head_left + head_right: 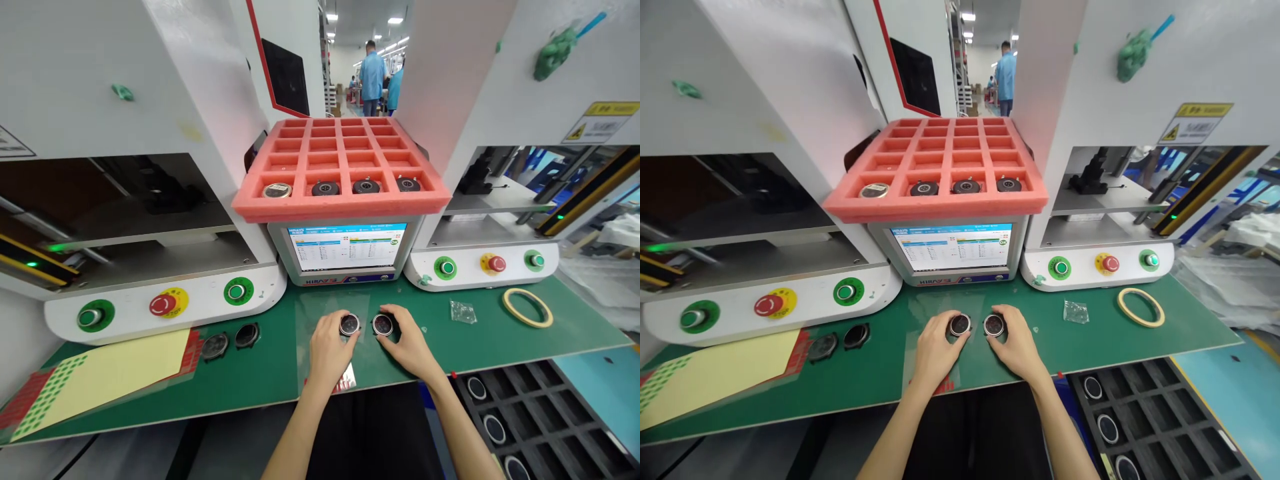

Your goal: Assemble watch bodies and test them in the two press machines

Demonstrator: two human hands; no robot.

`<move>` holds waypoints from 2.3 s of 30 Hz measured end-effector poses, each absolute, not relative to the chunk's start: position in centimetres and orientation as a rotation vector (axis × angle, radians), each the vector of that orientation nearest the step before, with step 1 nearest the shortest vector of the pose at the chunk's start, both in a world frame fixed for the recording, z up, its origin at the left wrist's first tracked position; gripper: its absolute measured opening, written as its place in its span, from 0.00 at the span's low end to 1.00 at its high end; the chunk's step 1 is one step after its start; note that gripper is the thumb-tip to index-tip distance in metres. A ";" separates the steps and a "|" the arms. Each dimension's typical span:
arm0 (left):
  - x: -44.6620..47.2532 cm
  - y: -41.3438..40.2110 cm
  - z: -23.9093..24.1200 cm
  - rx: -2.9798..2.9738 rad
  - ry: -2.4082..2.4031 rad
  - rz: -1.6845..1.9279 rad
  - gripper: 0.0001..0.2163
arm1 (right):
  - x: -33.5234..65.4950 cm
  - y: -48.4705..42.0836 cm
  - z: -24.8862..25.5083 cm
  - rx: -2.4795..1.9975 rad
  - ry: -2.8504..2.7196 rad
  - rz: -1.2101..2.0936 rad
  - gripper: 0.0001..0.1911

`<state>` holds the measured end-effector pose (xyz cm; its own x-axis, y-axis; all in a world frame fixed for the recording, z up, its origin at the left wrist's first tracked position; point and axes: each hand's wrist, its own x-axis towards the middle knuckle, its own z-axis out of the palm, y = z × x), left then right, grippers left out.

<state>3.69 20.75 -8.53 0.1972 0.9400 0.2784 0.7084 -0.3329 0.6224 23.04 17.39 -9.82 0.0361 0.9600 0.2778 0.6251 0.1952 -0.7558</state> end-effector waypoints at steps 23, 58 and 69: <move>3.6 20.8 -8.0 2.051 1.470 0.813 0.16 | 23.0 17.4 -9.4 -1.568 -1.635 0.548 0.25; 3.6 21.0 -8.8 2.163 1.456 0.910 0.17 | 23.1 17.4 -9.6 -1.589 -1.585 0.596 0.24; 3.7 21.0 -9.1 2.244 1.392 0.951 0.20 | 23.3 17.6 -10.1 -1.588 -1.557 0.590 0.25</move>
<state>3.66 20.98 -9.12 0.2984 0.8824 0.3637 0.6595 -0.4661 0.5897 23.26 17.55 -10.07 0.1269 0.9696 0.2092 0.5870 0.0966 -0.8038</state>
